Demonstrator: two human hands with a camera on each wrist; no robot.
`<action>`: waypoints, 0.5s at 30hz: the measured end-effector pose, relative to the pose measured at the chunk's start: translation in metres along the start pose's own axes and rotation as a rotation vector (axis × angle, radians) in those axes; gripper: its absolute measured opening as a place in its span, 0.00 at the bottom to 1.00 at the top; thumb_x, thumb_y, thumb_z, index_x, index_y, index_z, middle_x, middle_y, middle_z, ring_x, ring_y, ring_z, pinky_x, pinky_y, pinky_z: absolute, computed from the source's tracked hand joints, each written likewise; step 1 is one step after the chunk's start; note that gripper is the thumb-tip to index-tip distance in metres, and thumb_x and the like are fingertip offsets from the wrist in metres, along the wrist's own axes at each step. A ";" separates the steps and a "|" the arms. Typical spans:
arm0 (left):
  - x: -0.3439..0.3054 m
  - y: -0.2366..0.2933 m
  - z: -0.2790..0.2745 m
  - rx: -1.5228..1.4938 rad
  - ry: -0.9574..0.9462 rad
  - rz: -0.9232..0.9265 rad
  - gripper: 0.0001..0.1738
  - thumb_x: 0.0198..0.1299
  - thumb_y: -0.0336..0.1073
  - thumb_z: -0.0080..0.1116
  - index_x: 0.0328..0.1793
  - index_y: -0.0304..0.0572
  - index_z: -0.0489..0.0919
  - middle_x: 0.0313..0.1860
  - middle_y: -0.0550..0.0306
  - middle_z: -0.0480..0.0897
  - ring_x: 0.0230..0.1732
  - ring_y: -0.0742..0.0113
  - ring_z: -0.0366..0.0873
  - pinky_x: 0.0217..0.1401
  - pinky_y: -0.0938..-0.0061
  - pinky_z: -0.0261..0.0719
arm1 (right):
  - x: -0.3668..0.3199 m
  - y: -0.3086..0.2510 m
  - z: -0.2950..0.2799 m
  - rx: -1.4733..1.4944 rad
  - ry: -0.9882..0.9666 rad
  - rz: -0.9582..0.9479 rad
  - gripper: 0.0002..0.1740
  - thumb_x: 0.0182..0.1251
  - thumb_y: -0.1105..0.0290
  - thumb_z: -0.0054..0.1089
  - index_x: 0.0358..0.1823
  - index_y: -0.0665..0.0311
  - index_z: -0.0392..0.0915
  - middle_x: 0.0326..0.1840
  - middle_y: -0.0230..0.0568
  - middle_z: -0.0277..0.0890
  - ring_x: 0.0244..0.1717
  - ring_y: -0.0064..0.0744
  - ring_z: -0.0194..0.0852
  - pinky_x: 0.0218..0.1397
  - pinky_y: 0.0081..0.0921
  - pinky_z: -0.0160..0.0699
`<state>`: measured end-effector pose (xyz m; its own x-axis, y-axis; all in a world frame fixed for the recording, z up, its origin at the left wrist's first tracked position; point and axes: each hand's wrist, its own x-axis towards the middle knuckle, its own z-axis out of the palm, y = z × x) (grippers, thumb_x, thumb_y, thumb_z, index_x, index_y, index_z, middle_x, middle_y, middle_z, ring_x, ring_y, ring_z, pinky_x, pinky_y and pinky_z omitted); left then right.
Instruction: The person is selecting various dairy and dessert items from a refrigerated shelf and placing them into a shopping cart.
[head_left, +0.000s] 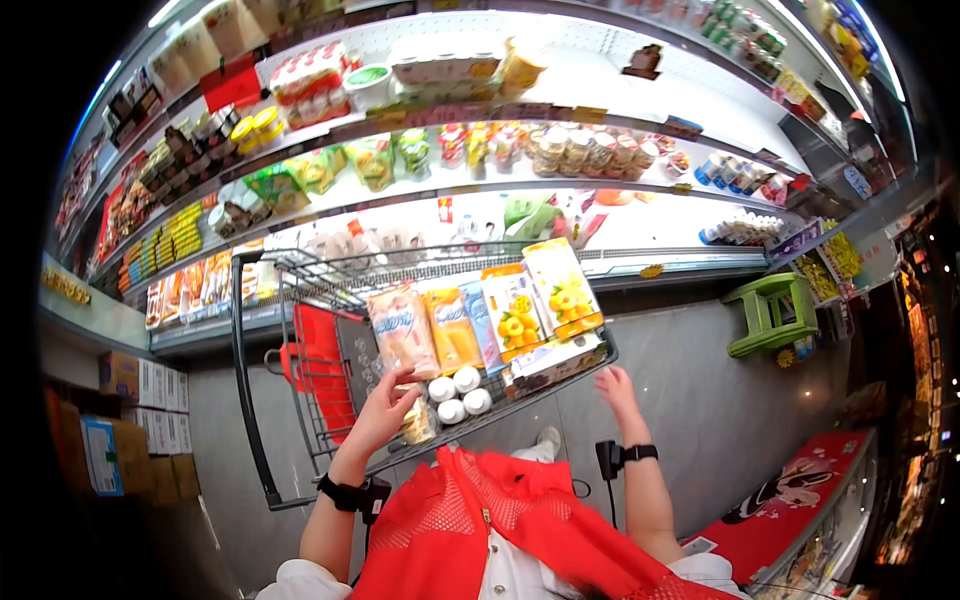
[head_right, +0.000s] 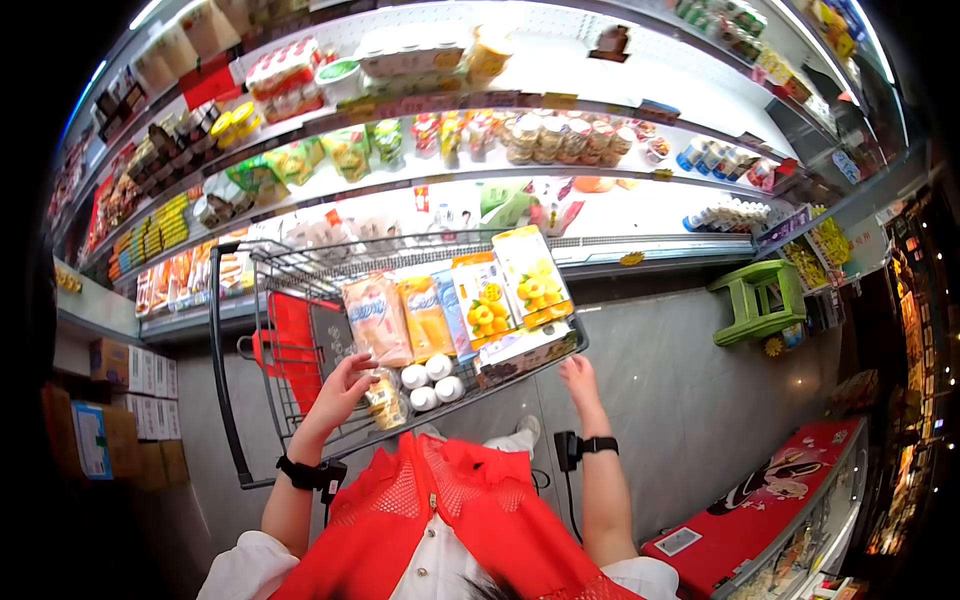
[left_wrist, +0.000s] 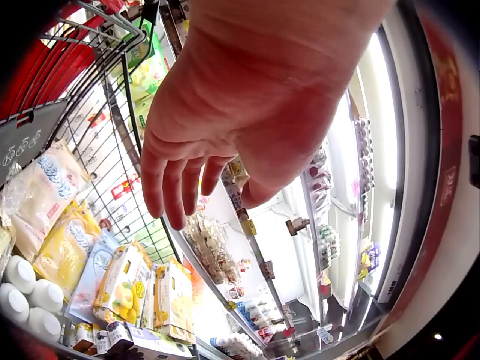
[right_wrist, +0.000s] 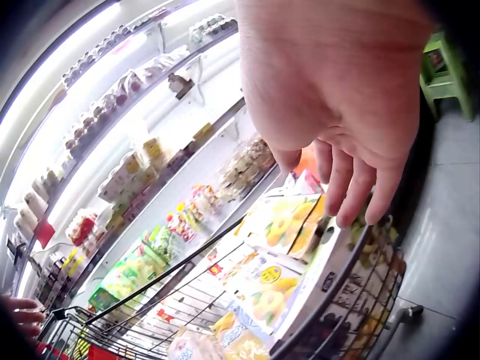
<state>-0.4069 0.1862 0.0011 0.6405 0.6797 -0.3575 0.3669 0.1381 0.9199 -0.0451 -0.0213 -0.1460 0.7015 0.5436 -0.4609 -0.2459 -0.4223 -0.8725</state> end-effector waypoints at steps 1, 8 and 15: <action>0.004 0.004 0.009 0.012 -0.006 0.022 0.22 0.60 0.29 0.46 0.60 0.35 0.60 0.54 0.52 0.71 0.50 0.69 0.73 0.49 0.80 0.70 | -0.005 0.010 -0.022 0.015 0.020 0.023 0.21 0.63 0.59 0.49 0.51 0.66 0.64 0.41 0.40 0.74 0.36 0.26 0.74 0.29 0.18 0.66; 0.031 0.024 0.096 -0.078 0.032 0.086 0.21 0.62 0.34 0.45 0.60 0.35 0.61 0.54 0.51 0.71 0.49 0.67 0.74 0.49 0.75 0.70 | -0.046 0.060 -0.148 -0.076 -0.018 0.182 0.23 0.65 0.56 0.43 0.54 0.65 0.62 0.45 0.41 0.72 0.43 0.33 0.73 0.41 0.29 0.70; 0.061 0.039 0.213 -0.184 0.000 0.066 0.21 0.62 0.35 0.45 0.59 0.36 0.62 0.52 0.54 0.73 0.47 0.68 0.75 0.45 0.77 0.71 | -0.039 0.075 -0.269 -0.135 -0.024 0.284 0.23 0.65 0.55 0.42 0.53 0.66 0.63 0.45 0.42 0.72 0.42 0.34 0.73 0.38 0.28 0.70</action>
<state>-0.2098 0.0797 -0.0188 0.6592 0.6914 -0.2956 0.1950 0.2225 0.9552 0.0893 -0.2692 -0.1499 0.6013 0.4064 -0.6880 -0.3375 -0.6513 -0.6797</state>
